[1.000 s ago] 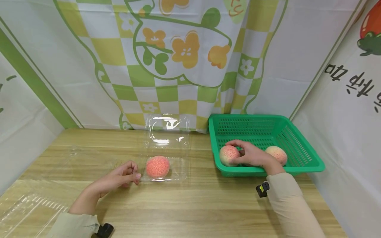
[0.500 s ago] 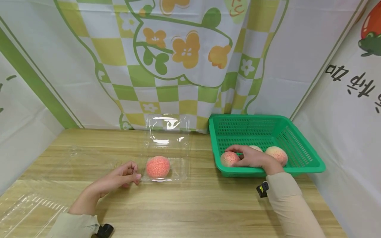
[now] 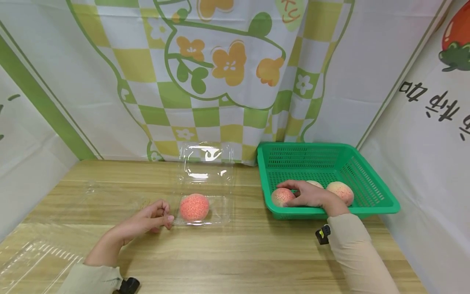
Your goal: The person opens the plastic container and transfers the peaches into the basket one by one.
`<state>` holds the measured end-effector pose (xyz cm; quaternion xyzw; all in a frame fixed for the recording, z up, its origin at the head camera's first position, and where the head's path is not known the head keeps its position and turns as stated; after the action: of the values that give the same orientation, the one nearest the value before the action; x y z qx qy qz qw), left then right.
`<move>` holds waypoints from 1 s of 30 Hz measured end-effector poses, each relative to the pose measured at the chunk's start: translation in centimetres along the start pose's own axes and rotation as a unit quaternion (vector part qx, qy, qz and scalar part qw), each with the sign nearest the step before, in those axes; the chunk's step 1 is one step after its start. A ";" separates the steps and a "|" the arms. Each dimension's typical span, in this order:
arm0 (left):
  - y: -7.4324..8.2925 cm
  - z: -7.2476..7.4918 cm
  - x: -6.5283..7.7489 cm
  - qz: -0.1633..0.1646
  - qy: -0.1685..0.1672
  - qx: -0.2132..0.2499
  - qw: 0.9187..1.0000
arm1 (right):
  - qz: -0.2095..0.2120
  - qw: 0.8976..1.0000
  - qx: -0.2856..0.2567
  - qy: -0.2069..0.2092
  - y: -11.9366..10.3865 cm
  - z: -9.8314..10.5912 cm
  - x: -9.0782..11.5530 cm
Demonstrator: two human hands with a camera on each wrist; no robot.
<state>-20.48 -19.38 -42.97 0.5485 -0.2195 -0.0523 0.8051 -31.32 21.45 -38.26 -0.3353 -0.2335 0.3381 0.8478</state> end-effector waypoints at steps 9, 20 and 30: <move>-0.1 -0.1 0.0 0.000 -0.005 0.004 1.000 | 0.016 0.998 -0.039 0.040 -0.4 0.6 0.2; 0.0 -0.2 0.0 0.002 -0.002 0.006 1.000 | 0.084 0.973 -0.117 0.179 -2.0 2.3 0.2; 0.0 -0.2 0.0 0.000 -0.002 0.008 1.000 | 0.168 0.941 -0.173 0.236 -5.7 2.6 -0.8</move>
<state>-20.46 -19.22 -43.01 0.5550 -0.2214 -0.0515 0.8002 -31.07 18.82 -32.48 -0.5813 -0.0213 0.3414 0.7383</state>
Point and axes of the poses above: each hand's wrist, its own x-axis away from the middle knuckle, its own z-axis out of the back of the hand, y = z × x, the point moved 7 cm from there along -x, towards the middle knuckle, and after that the axes turned 6 degrees about z, right-handed, at the moved point
